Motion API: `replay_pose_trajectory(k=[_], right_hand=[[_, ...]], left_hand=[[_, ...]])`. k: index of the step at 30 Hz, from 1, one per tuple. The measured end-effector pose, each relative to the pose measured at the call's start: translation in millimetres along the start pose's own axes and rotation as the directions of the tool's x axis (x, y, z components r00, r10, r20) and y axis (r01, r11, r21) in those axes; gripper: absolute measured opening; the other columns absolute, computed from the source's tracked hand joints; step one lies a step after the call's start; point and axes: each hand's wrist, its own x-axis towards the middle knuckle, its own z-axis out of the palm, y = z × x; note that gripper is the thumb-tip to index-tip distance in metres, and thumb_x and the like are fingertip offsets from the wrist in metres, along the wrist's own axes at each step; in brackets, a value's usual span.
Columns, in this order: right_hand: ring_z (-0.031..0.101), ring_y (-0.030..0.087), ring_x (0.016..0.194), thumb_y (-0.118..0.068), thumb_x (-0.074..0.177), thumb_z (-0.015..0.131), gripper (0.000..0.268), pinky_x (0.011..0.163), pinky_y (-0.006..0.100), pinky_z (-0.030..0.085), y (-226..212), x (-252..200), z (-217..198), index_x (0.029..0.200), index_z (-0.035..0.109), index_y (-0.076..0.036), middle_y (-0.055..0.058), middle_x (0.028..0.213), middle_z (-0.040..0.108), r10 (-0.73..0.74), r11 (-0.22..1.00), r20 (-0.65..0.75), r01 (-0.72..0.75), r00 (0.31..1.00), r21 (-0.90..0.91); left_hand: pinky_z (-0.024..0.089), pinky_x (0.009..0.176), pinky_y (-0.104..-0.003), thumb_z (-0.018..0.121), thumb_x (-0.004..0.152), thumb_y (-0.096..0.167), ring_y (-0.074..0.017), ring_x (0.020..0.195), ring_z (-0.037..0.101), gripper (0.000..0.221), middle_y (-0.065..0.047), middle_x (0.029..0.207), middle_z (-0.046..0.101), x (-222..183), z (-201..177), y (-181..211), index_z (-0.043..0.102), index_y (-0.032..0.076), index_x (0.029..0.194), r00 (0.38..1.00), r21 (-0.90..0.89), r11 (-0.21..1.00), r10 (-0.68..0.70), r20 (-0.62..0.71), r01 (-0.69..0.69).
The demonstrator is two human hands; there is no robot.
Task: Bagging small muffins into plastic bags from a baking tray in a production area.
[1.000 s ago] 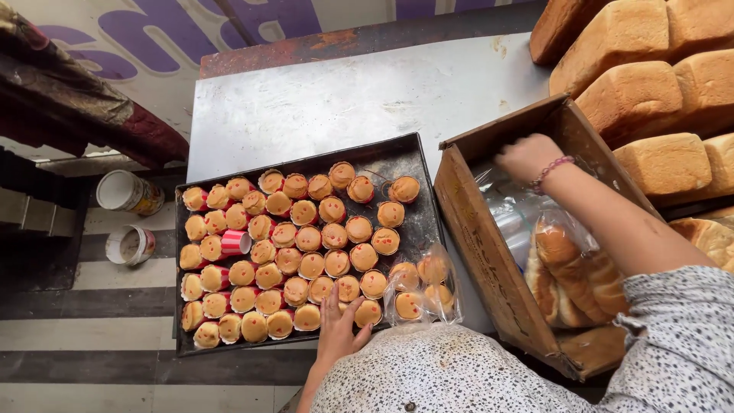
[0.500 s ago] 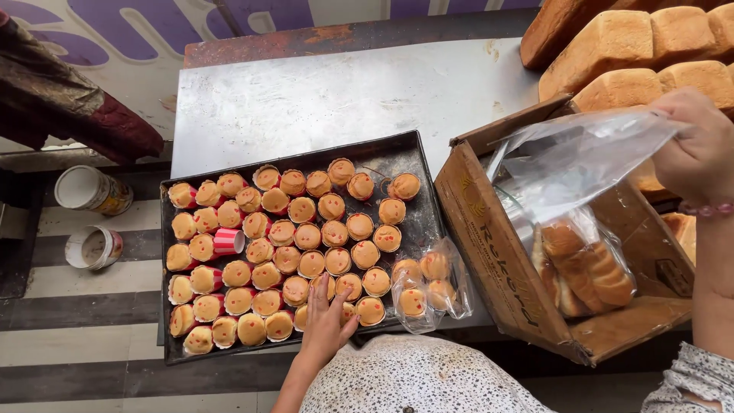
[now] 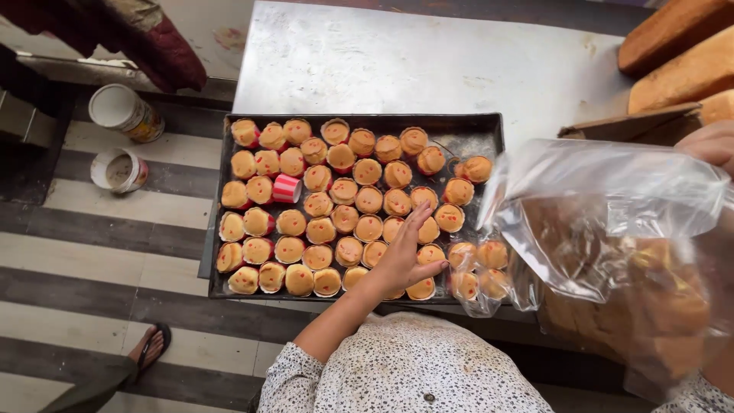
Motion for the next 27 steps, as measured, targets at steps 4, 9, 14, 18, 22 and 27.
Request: replay_pose_trajectory(k=[4, 9, 14, 18, 22, 27], right_hand=[[0.062, 0.025, 0.077, -0.026, 0.098, 0.067, 0.028, 0.067, 0.033, 0.048, -81.6, 57.3, 57.4, 0.106, 0.073, 0.001, 0.012, 0.093, 0.066, 0.244, 0.957, 0.257, -0.274, 0.935, 0.09], [0.069, 0.025, 0.077, -0.019, 0.109, 0.061, 0.022, 0.065, 0.039, 0.058, -97.2, 47.4, 207.6, 0.111, 0.065, 0.002, 0.013, 0.091, 0.067, 0.428, 0.181, 0.494, -0.607, 0.757, 0.774], [0.067, 0.018, 0.082, -0.016, 0.116, 0.056, 0.021, 0.078, 0.037, 0.06, -76.3, 10.5, 355.8, 0.119, 0.061, 0.004, 0.008, 0.093, 0.065, 0.294, 0.011, 0.575, -0.604, 0.764, 0.797], [0.068, 0.015, 0.084, -0.022, 0.106, 0.05, 0.03, 0.074, 0.033, 0.06, -118.4, 3.6, 381.8, 0.12, 0.063, 0.001, 0.005, 0.098, 0.069, 0.452, 0.068, 0.699, -0.803, 0.553, 0.592], [0.068, 0.016, 0.086, -0.024, 0.11, 0.05, 0.035, 0.076, 0.034, 0.06, -82.7, -48.0, 411.7, 0.121, 0.063, 0.007, 0.007, 0.104, 0.07, 0.504, 0.069, 0.676, -0.805, 0.538, 0.59], [0.062, 0.013, 0.084, -0.016, 0.106, 0.056, 0.03, 0.076, 0.034, 0.058, -85.1, -57.7, 398.3, 0.13, 0.065, -0.001, 0.007, 0.103, 0.063, 0.538, 0.167, 0.628, -0.801, 0.563, 0.575]], left_hand=[[0.017, 0.127, -0.055, 0.092, 0.082, 0.039, -0.0345, 0.152, 0.027, 0.095, -0.013, 0.163, 0.032, -11.8, -16.9, -28.1, 0.032, 0.03, 0.156, 0.98, 0.42, 0.885, 0.186, 0.071, -0.198], [0.024, 0.128, -0.05, 0.088, 0.088, 0.036, -0.0321, 0.156, 0.025, 0.106, -0.013, 0.168, 0.022, -60.5, -61.8, -43.1, 0.011, 0.029, 0.162, 0.897, -0.633, 0.722, -0.04, -0.439, -0.277], [0.04, 0.122, -0.044, 0.072, 0.099, 0.034, -0.0268, 0.15, 0.043, 0.076, -0.014, 0.16, 0.045, -125.2, -109.7, -91.5, 0.033, 0.012, 0.161, 0.892, -0.754, 0.596, -0.135, -0.432, -0.275], [0.059, 0.094, -0.043, 0.052, 0.109, 0.033, -0.0261, 0.116, 0.066, 0.048, -0.013, 0.13, 0.065, -152.0, -118.7, -130.1, 0.047, 0.001, 0.144, 0.675, -0.919, 0.364, -0.64, -0.366, -0.152], [0.057, 0.077, -0.043, 0.055, 0.116, 0.022, -0.0261, 0.102, 0.065, 0.044, -0.017, 0.124, 0.062, -188.5, -111.6, -202.0, 0.052, -0.013, 0.142, 0.524, -0.884, 0.468, -0.752, -0.401, -0.006], [0.046, 0.102, -0.045, 0.061, 0.095, 0.005, -0.0281, 0.13, 0.05, 0.071, -0.016, 0.148, 0.044, -171.7, -135.1, -147.4, 0.023, 0.001, 0.155, 0.426, -0.721, 0.692, -0.645, -0.635, -0.027]])
